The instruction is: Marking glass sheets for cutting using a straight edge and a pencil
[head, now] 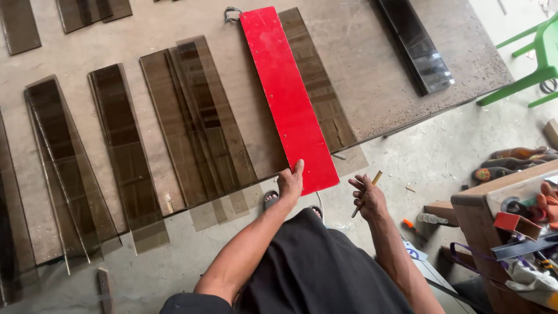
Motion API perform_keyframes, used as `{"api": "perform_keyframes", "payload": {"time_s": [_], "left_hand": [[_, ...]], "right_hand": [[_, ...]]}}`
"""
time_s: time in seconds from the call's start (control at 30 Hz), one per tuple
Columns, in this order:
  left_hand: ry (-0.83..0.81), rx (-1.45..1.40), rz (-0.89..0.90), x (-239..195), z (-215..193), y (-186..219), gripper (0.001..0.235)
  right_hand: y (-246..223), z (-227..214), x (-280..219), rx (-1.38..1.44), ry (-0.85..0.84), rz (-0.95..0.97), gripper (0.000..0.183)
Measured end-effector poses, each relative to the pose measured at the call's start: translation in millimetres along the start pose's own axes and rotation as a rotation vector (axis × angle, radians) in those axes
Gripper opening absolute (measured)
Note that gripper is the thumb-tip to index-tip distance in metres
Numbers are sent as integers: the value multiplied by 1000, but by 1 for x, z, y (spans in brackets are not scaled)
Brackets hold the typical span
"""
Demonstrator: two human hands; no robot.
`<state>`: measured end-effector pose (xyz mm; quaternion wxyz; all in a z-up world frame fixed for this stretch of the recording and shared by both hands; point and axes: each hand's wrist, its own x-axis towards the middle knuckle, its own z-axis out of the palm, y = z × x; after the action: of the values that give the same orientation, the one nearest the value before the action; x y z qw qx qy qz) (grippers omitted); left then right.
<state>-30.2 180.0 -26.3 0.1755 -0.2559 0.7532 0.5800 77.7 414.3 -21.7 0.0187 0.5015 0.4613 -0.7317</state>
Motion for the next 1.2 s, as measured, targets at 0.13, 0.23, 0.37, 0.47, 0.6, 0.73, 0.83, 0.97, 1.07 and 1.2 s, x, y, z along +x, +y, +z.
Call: {"api": "perform_keyframes", "payload": {"time_s": [0.13, 0.23, 0.37, 0.47, 0.6, 0.73, 0.83, 0.97, 1.07, 1.2], "left_hand": [[-108, 665, 140, -25, -36, 46, 52], [67, 676, 372, 5, -52, 58, 54], [78, 653, 539, 45, -49, 72, 93], [-25, 625, 475, 42, -45, 106, 107], [-45, 715, 475, 63, -34, 115, 112], [-74, 776, 446, 97, -15, 122, 123], [-82, 789, 488, 97, 5, 128, 130], [-112, 770, 570, 98, 33, 121, 136], [-125, 862, 553, 106, 49, 119, 135], [-149, 882, 562, 113, 48, 114, 133]], "right_hand": [[-10, -41, -16, -83, 22, -24, 40], [-17, -54, -26, -122, 29, -29, 41], [-17, -64, -6, -155, 31, -70, 39], [-27, -50, -2, -181, 12, -122, 45], [-41, -32, 6, -216, -15, -157, 45], [-57, -10, 12, -215, -47, -183, 48], [-60, 0, 18, -218, -44, -189, 42], [-49, -3, 32, -178, -47, -172, 30], [-51, -2, 35, -184, -33, -166, 29], [-46, 1, 35, -196, -12, -165, 29]]}}
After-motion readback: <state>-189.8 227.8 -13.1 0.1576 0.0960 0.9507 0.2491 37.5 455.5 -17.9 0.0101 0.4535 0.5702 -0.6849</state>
